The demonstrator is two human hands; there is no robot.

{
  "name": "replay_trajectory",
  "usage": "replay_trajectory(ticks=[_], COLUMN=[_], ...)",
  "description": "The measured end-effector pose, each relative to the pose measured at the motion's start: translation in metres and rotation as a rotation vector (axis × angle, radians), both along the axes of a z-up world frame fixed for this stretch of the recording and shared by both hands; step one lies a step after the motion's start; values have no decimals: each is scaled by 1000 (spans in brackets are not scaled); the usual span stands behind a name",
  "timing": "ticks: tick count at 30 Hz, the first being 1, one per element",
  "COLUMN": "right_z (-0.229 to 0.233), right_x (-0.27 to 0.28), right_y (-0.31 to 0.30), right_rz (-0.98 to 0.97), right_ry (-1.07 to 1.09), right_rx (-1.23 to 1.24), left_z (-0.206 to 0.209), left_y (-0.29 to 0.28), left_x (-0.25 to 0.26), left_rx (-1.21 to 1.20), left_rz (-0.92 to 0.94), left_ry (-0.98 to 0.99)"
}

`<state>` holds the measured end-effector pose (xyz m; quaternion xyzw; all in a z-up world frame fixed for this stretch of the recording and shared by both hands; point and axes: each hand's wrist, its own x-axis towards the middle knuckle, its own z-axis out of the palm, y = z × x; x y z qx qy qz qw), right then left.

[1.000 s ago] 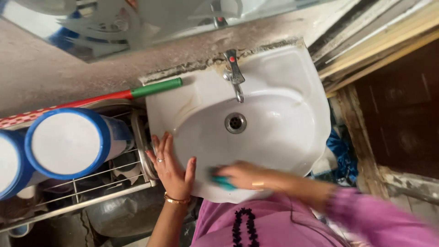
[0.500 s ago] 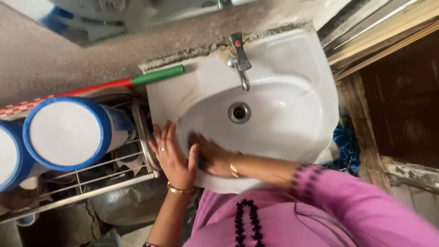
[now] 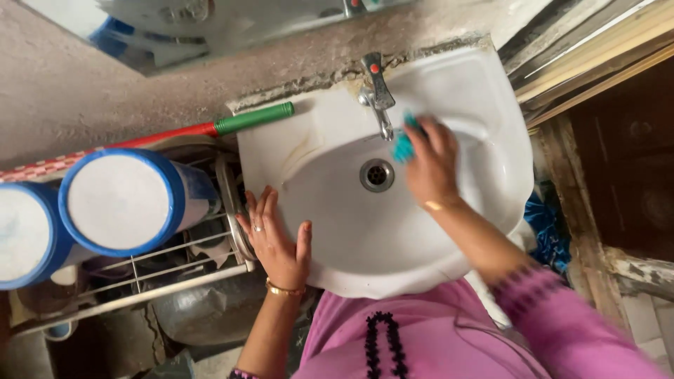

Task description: The person washes their hands with soap at a sink, then cleans the sink basin and faucet using a blue cloth.

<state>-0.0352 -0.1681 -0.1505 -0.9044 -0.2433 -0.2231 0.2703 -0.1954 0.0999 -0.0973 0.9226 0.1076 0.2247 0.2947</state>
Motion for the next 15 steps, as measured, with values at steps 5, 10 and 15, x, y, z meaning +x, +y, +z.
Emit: replay_trajectory(ticks=[5,10,15], right_z=[10,3,18], right_x=[-8,31,51], right_y=[140,131,1], right_rz=[461,472,-55], right_ry=[-42,-169,76], right_rx=[54,-75,-406], left_z=[3,3,1], left_y=[-1,-3,-2], left_x=[4,4,7], left_rx=[38,42,69], left_rz=[-18,-8,14], left_ry=[-10,-23,6])
